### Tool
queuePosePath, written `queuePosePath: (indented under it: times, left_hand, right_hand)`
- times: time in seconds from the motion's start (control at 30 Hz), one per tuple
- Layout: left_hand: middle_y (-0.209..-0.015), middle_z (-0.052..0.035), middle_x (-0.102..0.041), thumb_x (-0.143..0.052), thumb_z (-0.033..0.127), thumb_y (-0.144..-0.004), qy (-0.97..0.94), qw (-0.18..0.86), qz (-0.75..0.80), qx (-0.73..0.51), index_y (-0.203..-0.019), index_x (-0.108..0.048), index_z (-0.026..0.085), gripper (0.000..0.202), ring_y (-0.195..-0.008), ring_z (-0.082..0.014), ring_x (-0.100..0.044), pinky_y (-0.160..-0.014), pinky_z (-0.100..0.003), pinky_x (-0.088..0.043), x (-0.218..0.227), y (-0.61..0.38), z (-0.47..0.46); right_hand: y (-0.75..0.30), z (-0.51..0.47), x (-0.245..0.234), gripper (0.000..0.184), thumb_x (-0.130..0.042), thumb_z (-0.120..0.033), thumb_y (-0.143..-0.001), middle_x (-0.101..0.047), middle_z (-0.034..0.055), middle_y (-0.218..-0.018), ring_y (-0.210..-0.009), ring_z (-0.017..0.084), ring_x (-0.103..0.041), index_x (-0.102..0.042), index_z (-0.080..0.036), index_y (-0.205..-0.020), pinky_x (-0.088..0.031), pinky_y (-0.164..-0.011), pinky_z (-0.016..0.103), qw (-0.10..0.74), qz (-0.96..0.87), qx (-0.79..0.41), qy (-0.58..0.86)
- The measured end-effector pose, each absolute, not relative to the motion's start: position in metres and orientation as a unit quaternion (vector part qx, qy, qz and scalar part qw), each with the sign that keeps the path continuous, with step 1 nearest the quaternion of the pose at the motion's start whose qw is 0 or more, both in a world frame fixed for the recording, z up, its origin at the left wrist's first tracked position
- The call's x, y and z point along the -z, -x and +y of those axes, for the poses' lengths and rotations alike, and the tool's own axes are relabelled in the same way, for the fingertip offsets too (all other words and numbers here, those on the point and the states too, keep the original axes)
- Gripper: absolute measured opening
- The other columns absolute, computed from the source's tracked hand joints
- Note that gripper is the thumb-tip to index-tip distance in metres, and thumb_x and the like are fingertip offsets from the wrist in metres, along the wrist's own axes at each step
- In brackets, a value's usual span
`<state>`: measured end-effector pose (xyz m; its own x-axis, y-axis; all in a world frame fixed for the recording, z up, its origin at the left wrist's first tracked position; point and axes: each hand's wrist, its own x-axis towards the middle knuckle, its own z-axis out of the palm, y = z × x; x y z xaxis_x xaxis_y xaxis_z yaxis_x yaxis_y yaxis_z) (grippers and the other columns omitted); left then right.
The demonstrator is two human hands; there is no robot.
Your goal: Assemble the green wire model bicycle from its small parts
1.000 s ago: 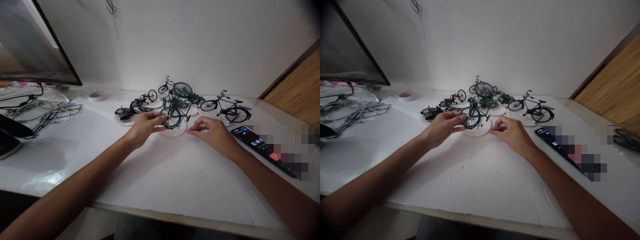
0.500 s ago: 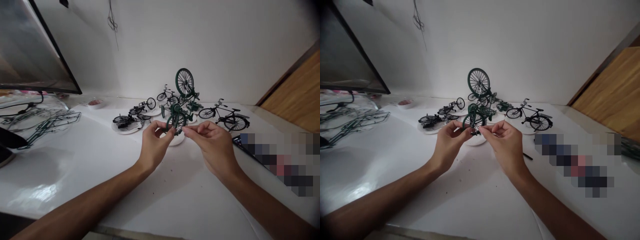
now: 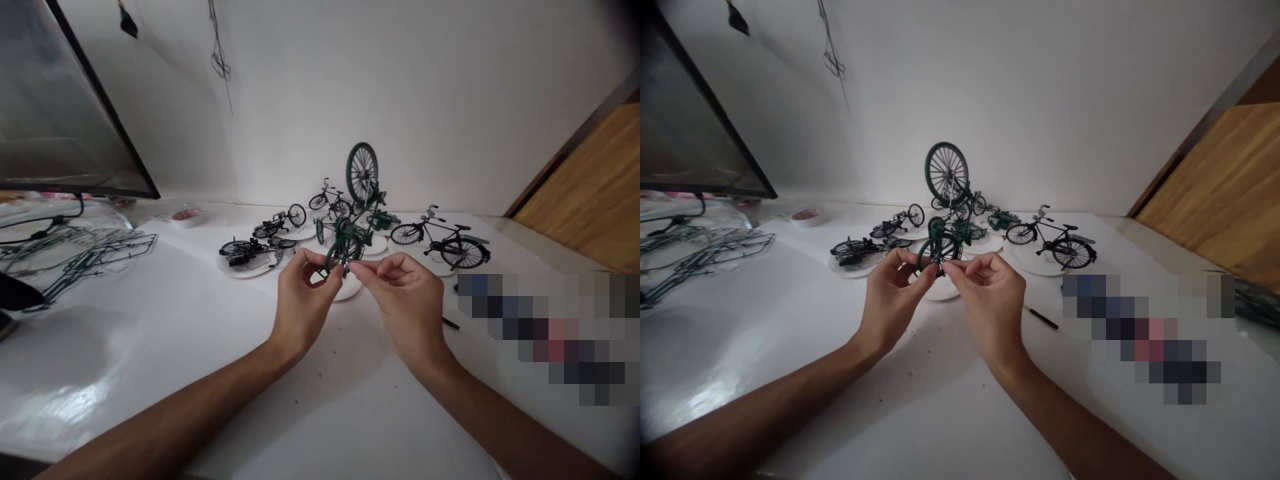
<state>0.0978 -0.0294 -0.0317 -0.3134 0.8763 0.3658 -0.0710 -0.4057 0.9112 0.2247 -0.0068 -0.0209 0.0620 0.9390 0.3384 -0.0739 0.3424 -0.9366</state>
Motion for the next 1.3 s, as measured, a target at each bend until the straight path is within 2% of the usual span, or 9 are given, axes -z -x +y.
queuePosePath:
  times: [0.13, 0.27, 0.4, 0.57, 0.67, 0.8, 0.93, 1.03, 1.3]
  left_hand:
    - [-0.088, -0.0022, -0.067, -0.074, 0.025, -0.078, -0.435, 0.391, 0.426, -0.69, -0.083, -0.054, 0.016, 0.022, -0.085, -0.0141, -0.064, -0.078, -0.026, -0.052, 0.028, -0.098, -0.03]
    - [-0.084, -0.0037, -0.067, -0.074, 0.024, -0.078, -0.375, 0.478, 0.433, -0.666, -0.084, -0.059, 0.013, 0.02, -0.084, -0.0148, -0.066, -0.084, -0.032, -0.055, 0.023, -0.097, -0.033]
    - [-0.082, -0.0037, -0.064, -0.07, 0.018, -0.081, -0.358, 0.531, 0.438, -0.631, -0.081, -0.062, 0.009, 0.012, -0.079, -0.0127, -0.063, -0.084, -0.035, -0.058, 0.019, -0.094, -0.035]
    - [-0.081, -0.0029, -0.061, -0.068, 0.013, -0.083, -0.324, 0.55, 0.442, -0.63, -0.079, -0.06, 0.009, 0.01, -0.076, -0.0107, -0.062, -0.079, -0.032, -0.06, 0.017, -0.091, -0.034]
    - [-0.076, -0.0005, -0.058, -0.067, 0.011, -0.083, -0.311, 0.553, 0.445, -0.632, -0.076, -0.055, 0.011, 0.013, -0.071, -0.0092, -0.061, -0.08, -0.033, -0.06, 0.021, -0.092, -0.031]
    - [-0.078, -0.0016, -0.06, -0.066, 0.012, -0.083, -0.323, 0.554, 0.446, -0.624, -0.077, -0.056, 0.011, 0.012, -0.072, -0.0097, -0.062, -0.08, -0.032, -0.061, 0.026, -0.094, -0.029]
    - [-0.081, -0.0032, -0.061, -0.067, 0.015, -0.084, -0.327, 0.558, 0.454, -0.612, -0.078, -0.059, 0.011, 0.01, -0.075, -0.01, -0.062, -0.078, -0.029, -0.061, 0.027, -0.094, -0.029]
    - [-0.081, -0.0033, -0.062, -0.068, 0.017, -0.083, -0.335, 0.558, 0.464, -0.601, -0.078, -0.059, 0.012, 0.011, -0.074, -0.0104, -0.063, -0.08, -0.031, -0.061, 0.027, -0.093, -0.029]
    - [-0.074, -0.0002, -0.06, -0.069, 0.019, -0.083, -0.333, 0.562, 0.49, -0.577, -0.076, -0.055, 0.014, 0.016, -0.068, -0.009, -0.064, -0.078, -0.029, -0.06, 0.024, -0.091, -0.032]
  right_hand:
    - [-0.226, -0.008, 0.019, 0.03, -0.077, -0.024, -0.078, -0.076, 0.0038, -0.082, -0.085, 0.022, -0.075, -0.049, -0.021, -0.07, -0.06, -0.083, 0.036, 0.621, -0.609, -0.305, 0.387]
    - [-0.234, -0.004, 0.007, 0.026, -0.073, -0.015, -0.081, -0.076, 0.0025, -0.084, -0.089, 0.02, -0.074, -0.05, -0.021, -0.071, -0.057, -0.083, 0.033, 0.601, -0.719, -0.1, 0.334]
    - [-0.242, 0.01, -0.013, 0.024, -0.07, -0.01, -0.083, -0.074, 0.0007, -0.084, -0.086, 0.017, -0.072, -0.052, -0.021, -0.074, -0.056, -0.073, 0.028, 0.51, -0.827, 0.033, 0.235]
    - [-0.251, 0.019, -0.023, 0.02, -0.069, -0.005, -0.083, -0.069, 0.0, -0.08, -0.078, 0.014, -0.069, -0.057, -0.022, -0.082, -0.055, -0.067, 0.026, 0.389, -0.905, 0.095, 0.145]
    - [-0.254, 0.018, -0.014, 0.025, -0.069, -0.001, -0.08, -0.07, 0.0015, -0.084, -0.082, 0.017, -0.069, -0.055, -0.022, -0.081, -0.058, -0.075, 0.031, 0.396, -0.905, 0.102, 0.122]
    - [-0.255, 0.02, 0.0, 0.029, -0.071, 0.001, -0.077, -0.072, 0.0025, -0.092, -0.088, 0.02, -0.069, -0.056, -0.022, -0.084, -0.059, -0.079, 0.035, 0.413, -0.896, 0.113, 0.115]
    - [-0.256, 0.023, 0.006, 0.028, -0.068, 0.003, -0.078, -0.072, 0.0033, -0.093, -0.089, 0.02, -0.069, -0.057, -0.021, -0.087, -0.059, -0.082, 0.036, 0.387, -0.907, 0.118, 0.114]
    - [-0.257, 0.022, 0.006, 0.029, -0.068, 0.005, -0.077, -0.071, 0.0046, -0.093, -0.088, 0.02, -0.069, -0.058, -0.02, -0.088, -0.059, -0.082, 0.035, 0.374, -0.913, 0.114, 0.114]
    - [-0.257, 0.011, -0.002, 0.025, -0.066, 0.003, -0.08, -0.07, 0.0078, -0.093, -0.091, 0.024, -0.067, -0.058, -0.017, -0.094, -0.057, -0.082, 0.04, 0.312, -0.93, 0.157, 0.114]
